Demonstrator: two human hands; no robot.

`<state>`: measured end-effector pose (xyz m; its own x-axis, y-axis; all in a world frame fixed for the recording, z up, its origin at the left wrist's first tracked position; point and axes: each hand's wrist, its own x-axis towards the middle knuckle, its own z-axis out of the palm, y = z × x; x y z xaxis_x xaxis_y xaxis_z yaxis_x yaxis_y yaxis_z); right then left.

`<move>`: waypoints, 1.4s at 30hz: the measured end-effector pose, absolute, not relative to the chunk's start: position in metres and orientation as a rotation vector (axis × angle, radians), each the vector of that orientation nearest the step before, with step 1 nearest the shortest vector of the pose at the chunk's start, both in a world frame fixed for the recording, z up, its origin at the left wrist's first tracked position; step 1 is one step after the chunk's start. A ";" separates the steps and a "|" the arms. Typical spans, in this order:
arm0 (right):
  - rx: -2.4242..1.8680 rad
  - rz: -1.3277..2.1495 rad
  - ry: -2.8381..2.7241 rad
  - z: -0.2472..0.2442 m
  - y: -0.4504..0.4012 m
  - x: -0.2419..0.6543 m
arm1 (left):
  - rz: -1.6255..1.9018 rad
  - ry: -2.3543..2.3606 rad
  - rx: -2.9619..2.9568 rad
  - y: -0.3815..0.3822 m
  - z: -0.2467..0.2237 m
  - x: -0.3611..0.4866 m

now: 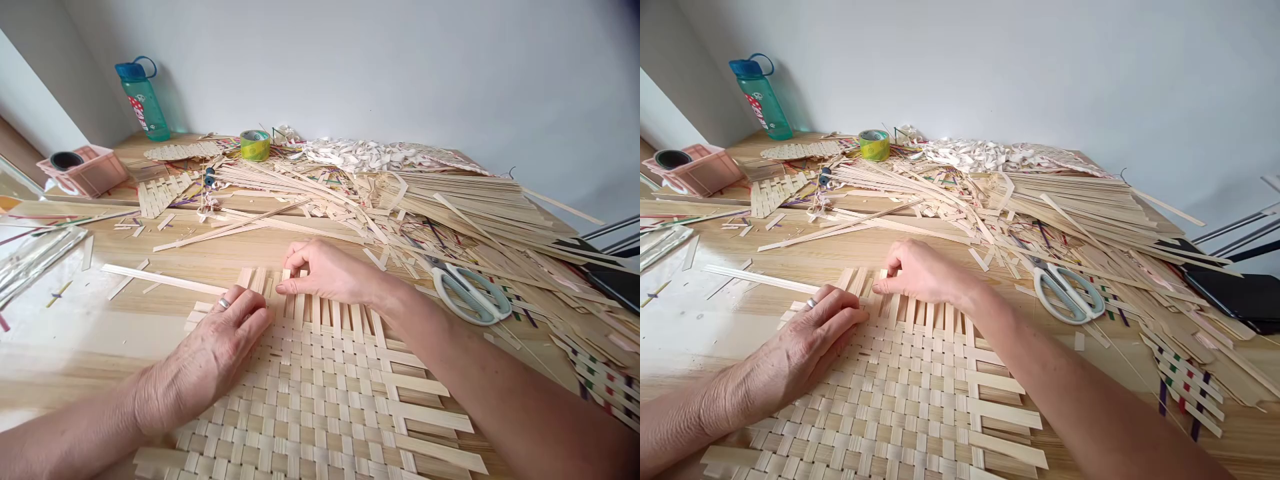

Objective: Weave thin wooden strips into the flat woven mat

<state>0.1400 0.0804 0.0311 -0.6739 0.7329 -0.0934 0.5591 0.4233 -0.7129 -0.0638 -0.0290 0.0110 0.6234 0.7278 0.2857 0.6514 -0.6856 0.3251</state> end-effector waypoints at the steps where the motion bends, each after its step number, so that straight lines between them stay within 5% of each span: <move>1: -1.145 1.085 -2.449 0.032 0.079 0.140 | 0.585 1.145 2.661 -0.029 0.011 -0.063; 18: -1.076 1.295 -2.403 0.036 0.077 0.142 | 0.568 1.133 2.659 -0.031 0.011 -0.063; 42: -0.995 1.157 -2.337 0.017 0.068 0.145 | 0.536 1.151 2.661 -0.032 0.013 -0.062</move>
